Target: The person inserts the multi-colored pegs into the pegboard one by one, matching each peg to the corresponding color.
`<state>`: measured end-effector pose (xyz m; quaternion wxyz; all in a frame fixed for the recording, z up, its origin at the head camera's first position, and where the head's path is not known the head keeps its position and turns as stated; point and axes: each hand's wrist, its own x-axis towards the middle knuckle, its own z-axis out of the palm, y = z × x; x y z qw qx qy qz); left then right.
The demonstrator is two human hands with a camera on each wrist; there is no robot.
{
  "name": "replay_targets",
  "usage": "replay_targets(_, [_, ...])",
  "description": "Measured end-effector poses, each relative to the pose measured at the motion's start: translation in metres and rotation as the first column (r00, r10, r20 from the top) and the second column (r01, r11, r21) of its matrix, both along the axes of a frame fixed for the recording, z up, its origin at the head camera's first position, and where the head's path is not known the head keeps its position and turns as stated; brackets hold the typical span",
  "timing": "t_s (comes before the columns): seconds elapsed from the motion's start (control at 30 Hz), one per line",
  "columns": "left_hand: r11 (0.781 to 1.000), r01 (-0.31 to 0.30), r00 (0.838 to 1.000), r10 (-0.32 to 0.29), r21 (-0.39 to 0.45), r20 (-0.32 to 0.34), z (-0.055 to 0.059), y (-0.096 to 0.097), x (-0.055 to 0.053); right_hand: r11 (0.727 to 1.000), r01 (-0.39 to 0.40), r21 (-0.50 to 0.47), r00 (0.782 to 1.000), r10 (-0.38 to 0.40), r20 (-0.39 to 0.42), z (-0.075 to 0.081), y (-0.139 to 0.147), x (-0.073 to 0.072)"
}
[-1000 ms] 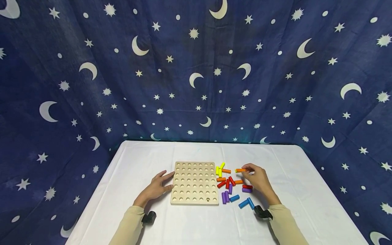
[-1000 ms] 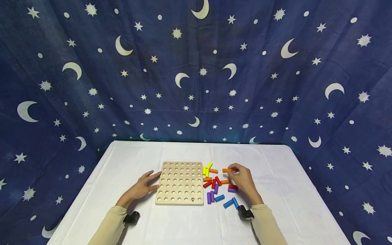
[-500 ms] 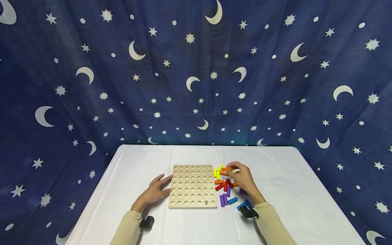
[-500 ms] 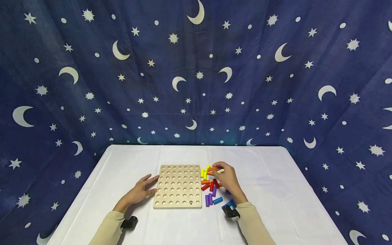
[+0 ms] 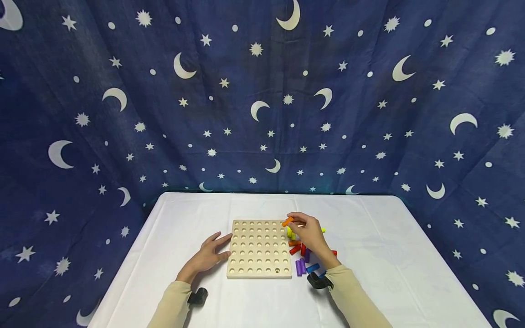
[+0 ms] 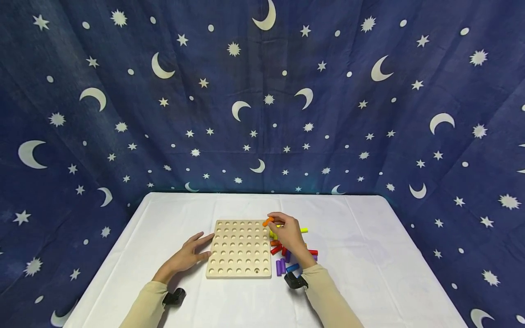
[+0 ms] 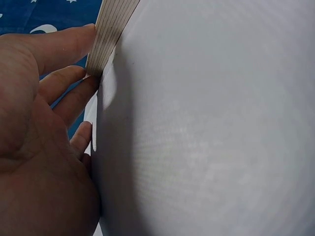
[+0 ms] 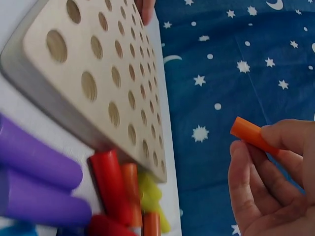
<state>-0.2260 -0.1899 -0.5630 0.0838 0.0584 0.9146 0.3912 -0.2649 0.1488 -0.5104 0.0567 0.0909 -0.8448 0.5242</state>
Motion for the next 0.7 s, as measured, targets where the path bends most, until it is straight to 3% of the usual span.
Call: replay_targets(0.7, [1.000, -0.001, 1.000, 0.001, -0.002, 0.006, 0.000, 0.001, 0.000, 0.998, -0.016, -0.062, 0.999, 0.013, -0.042, -0.010, -0.053, -0.016])
